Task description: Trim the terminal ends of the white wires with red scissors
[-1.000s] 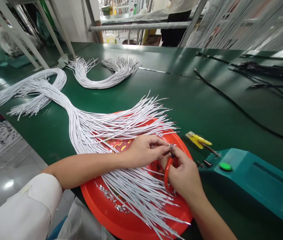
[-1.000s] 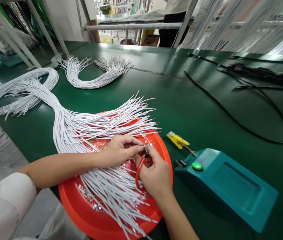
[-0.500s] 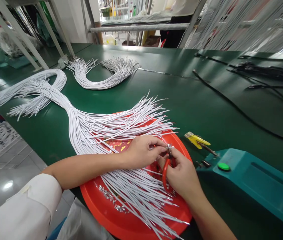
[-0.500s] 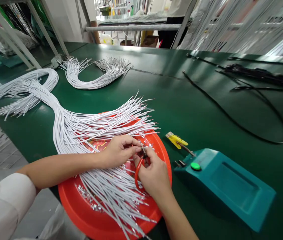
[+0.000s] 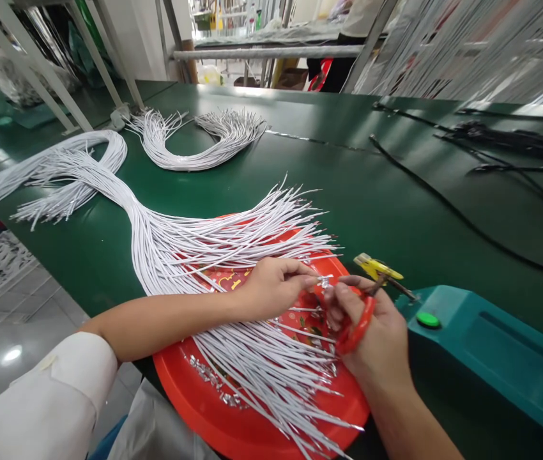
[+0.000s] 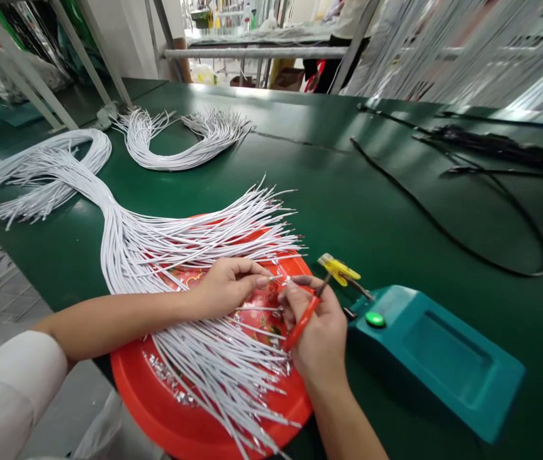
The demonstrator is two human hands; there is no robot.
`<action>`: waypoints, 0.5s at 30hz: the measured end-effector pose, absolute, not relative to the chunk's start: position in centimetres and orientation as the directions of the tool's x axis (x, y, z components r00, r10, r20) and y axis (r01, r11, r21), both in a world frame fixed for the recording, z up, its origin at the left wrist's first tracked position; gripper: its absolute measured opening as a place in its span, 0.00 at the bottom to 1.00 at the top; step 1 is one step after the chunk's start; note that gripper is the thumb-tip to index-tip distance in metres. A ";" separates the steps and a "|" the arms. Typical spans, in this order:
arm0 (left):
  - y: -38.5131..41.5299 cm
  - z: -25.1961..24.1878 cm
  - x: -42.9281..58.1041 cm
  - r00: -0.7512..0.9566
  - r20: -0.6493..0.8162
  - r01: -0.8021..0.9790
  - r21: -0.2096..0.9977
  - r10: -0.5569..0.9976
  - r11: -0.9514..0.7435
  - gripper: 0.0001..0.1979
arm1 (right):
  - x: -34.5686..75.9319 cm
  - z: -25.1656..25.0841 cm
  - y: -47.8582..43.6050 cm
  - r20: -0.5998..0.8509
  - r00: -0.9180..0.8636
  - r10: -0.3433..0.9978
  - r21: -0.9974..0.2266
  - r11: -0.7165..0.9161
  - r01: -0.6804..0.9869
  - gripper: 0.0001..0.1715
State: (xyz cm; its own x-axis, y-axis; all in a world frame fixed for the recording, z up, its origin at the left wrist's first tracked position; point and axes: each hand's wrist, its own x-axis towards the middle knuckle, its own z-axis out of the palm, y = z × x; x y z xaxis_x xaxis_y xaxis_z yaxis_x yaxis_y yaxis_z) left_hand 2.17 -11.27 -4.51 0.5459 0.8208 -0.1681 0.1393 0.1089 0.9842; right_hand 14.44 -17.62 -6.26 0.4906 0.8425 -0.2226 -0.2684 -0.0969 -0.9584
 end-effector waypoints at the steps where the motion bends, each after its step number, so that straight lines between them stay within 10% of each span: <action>1: -11.2 -4.5 2.2 0.545 -0.195 0.137 0.980 0.815 0.143 0.07 | 14.5 -6.3 -17.7 -0.196 0.516 0.834 -0.961 -0.059 -0.269 0.22; 15: -11.4 -4.8 2.6 0.585 -0.278 0.066 0.952 0.762 0.297 0.05 | 14.4 -6.9 -17.7 -0.095 0.621 0.778 -0.979 0.040 -0.200 0.22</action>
State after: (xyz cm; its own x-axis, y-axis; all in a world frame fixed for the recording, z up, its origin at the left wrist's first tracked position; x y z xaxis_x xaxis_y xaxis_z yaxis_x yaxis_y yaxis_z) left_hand 2.64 -11.38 -4.78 0.5852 0.7616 -0.2784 0.0659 0.2975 0.9525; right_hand 14.39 -17.75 -6.91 0.6208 0.7782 -0.0950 -0.2000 0.0400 -0.9790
